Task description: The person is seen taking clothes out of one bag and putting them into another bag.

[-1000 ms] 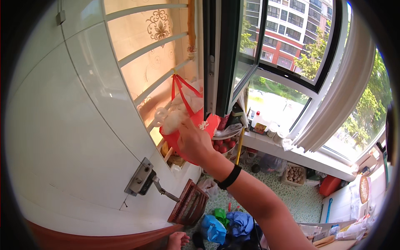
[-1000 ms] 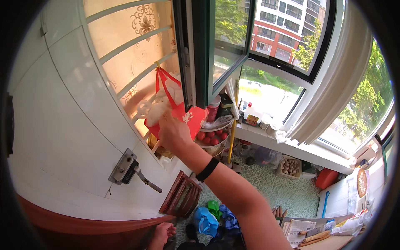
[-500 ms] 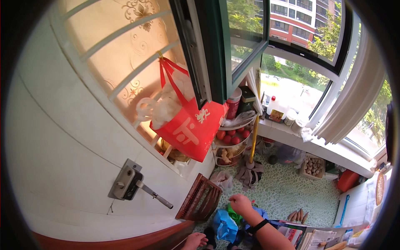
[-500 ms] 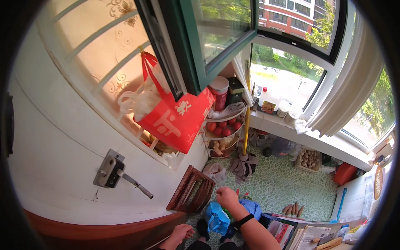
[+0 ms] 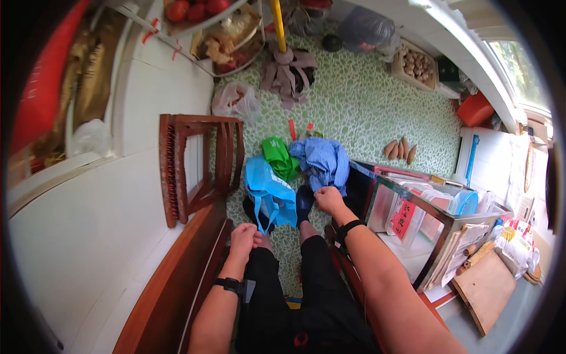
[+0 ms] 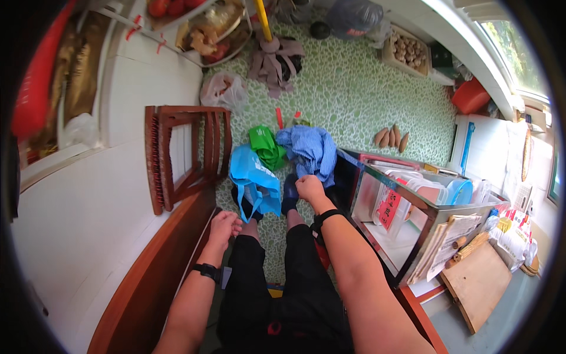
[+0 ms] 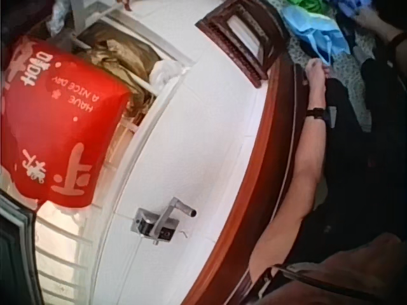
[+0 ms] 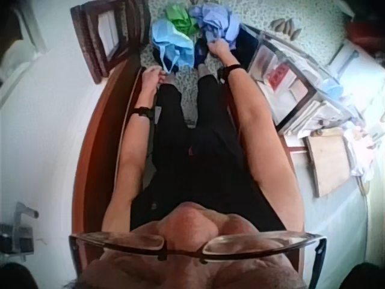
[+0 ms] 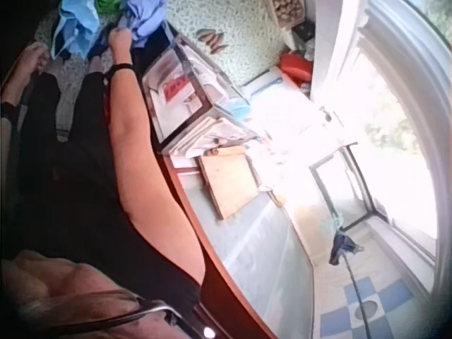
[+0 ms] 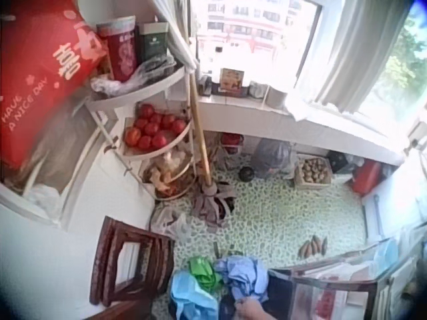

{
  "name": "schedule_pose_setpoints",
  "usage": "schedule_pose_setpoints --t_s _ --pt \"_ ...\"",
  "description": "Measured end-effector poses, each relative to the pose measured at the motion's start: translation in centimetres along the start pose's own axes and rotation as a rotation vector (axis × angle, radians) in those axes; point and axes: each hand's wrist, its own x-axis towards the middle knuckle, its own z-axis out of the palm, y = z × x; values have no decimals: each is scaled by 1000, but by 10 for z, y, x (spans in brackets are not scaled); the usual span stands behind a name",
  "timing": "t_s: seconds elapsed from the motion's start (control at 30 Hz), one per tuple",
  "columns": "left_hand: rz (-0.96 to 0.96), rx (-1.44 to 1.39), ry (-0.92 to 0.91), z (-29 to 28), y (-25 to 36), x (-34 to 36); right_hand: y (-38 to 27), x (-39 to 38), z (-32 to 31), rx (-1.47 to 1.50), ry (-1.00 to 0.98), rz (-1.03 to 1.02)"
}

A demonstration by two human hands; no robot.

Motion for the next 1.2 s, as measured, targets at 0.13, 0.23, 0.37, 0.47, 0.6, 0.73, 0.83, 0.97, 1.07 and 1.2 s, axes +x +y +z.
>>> schedule_pose_setpoints --t_s 0.13,0.23,0.37,0.47,0.6,0.73,0.83,0.97,1.07,1.2 --pt "88 80 145 -6 -24 57 23 33 25 71 -58 111" --pt "292 197 323 -3 -49 101 54 77 49 33 -43 47" --pt "296 432 372 31 -26 114 77 125 66 -49 -3 -42" --pt "292 476 422 32 -37 130 61 150 91 -114 -18 -76" --pt "337 462 477 35 -57 151 54 186 104 -151 -15 -57" --pt "373 88 376 22 -86 181 42 203 104 -185 60 -129" --pt "214 -111 377 25 -74 175 35 194 107 -180 141 -203" --pt "190 -177 369 26 -55 171 17 168 93 -274 291 -424" --pt "181 -214 350 30 -47 172 3 155 67 -253 542 -467" --pt "429 -159 500 39 -37 169 7 166 36 -365 748 -542"
